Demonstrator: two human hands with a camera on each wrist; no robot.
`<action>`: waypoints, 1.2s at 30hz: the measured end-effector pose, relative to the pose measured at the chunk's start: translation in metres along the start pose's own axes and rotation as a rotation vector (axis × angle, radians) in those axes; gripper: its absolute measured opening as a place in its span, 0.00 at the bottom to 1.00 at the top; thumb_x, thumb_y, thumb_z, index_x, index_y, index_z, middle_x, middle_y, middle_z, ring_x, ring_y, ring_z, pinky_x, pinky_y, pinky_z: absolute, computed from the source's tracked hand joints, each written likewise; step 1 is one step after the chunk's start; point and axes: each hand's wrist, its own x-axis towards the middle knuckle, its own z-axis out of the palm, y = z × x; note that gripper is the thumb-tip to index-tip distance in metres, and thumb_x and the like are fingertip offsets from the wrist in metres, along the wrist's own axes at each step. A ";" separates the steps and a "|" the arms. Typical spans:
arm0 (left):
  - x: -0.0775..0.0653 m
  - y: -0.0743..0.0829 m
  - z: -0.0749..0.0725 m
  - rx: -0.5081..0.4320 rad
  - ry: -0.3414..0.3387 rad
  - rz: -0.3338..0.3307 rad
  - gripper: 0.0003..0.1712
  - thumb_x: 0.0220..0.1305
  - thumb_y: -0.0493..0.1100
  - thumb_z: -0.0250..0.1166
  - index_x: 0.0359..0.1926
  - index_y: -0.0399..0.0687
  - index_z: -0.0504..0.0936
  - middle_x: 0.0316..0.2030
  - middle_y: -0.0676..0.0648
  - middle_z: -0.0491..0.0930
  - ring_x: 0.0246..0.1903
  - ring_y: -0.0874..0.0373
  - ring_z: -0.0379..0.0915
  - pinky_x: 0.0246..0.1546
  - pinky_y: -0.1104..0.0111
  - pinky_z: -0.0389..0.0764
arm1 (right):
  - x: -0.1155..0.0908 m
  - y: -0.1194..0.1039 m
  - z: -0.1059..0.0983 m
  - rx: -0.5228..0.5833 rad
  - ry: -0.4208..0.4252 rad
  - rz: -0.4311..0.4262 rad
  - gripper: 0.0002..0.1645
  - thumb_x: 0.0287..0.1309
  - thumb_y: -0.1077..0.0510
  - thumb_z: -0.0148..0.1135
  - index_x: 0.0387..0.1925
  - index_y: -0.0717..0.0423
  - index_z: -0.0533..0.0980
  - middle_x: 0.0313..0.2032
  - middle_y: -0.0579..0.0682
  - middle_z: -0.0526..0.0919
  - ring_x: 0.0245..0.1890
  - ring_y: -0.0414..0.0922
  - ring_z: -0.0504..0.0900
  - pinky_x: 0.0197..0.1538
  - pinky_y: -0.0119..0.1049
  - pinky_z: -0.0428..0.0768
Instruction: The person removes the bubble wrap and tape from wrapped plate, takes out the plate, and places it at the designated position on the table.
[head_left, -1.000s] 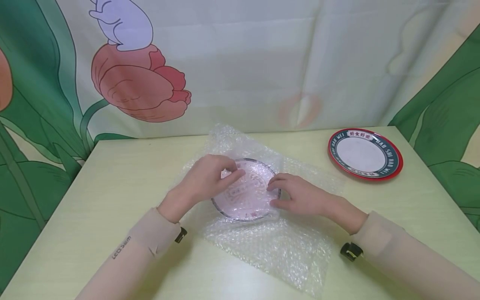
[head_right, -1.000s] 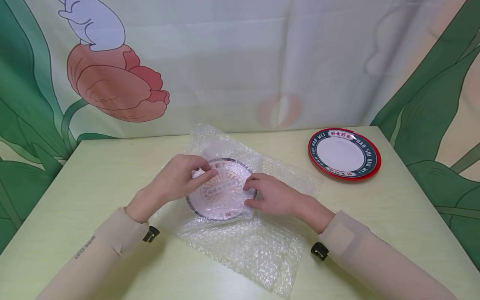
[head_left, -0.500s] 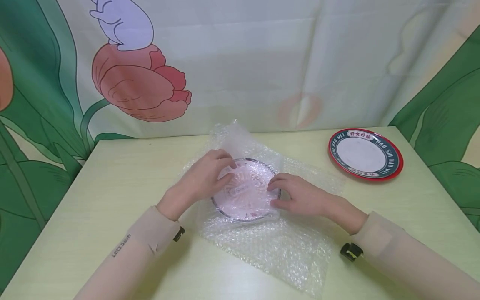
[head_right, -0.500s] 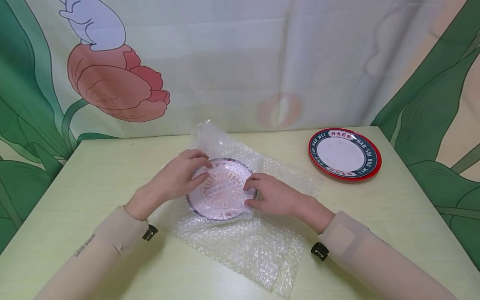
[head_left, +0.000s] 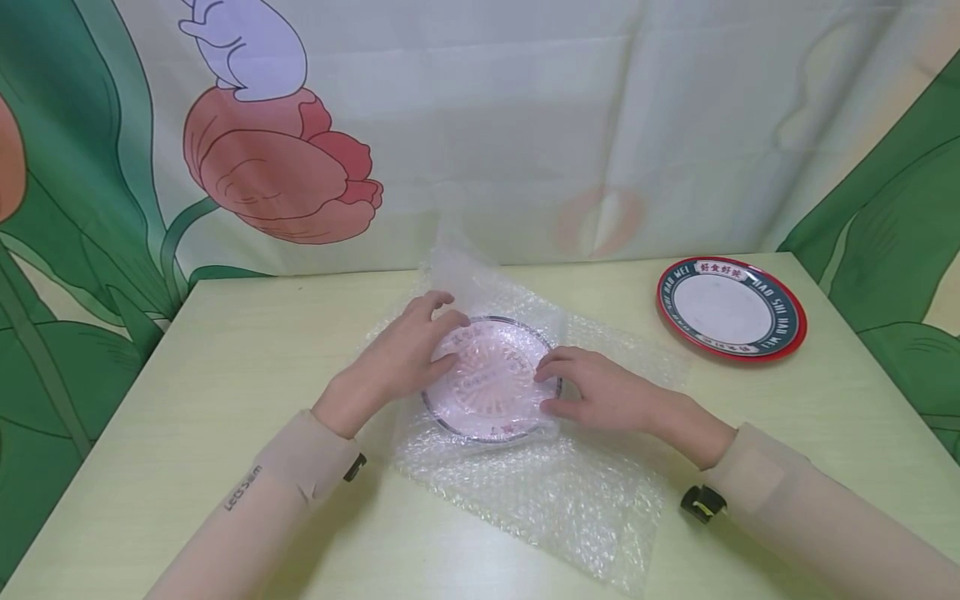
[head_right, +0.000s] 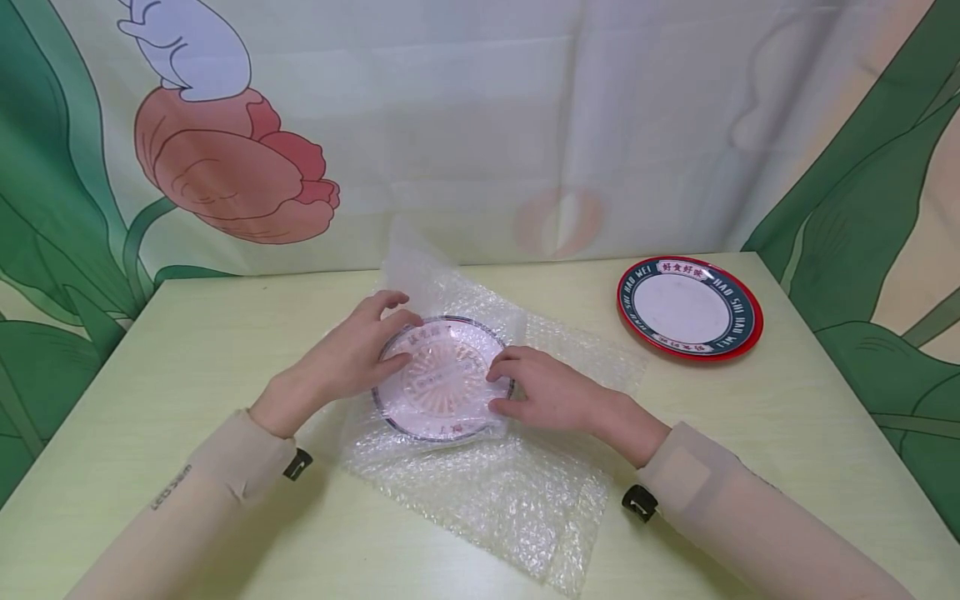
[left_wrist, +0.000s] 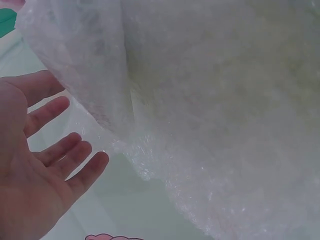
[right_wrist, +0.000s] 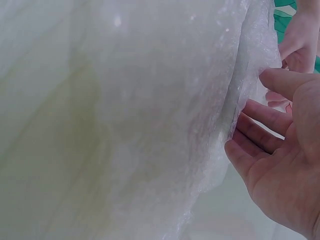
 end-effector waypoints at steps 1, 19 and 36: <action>0.000 0.000 0.000 -0.001 -0.003 -0.001 0.24 0.65 0.37 0.71 0.61 0.40 0.79 0.68 0.33 0.64 0.67 0.38 0.62 0.67 0.49 0.68 | 0.000 0.000 0.000 0.000 0.000 0.000 0.18 0.66 0.58 0.67 0.53 0.64 0.80 0.55 0.55 0.80 0.57 0.52 0.78 0.64 0.49 0.73; 0.005 -0.006 0.004 -0.044 -0.182 -0.079 0.27 0.72 0.43 0.65 0.69 0.41 0.72 0.74 0.28 0.55 0.74 0.33 0.53 0.72 0.45 0.57 | 0.000 -0.002 -0.001 0.026 -0.009 0.020 0.30 0.65 0.57 0.69 0.64 0.66 0.73 0.60 0.57 0.79 0.63 0.54 0.75 0.68 0.50 0.69; 0.011 -0.015 0.006 -0.103 -0.253 -0.069 0.28 0.72 0.46 0.65 0.68 0.42 0.72 0.71 0.34 0.64 0.71 0.38 0.60 0.71 0.48 0.61 | -0.001 -0.006 -0.001 -0.057 0.004 0.016 0.18 0.66 0.55 0.68 0.53 0.62 0.82 0.59 0.57 0.77 0.64 0.56 0.72 0.67 0.51 0.70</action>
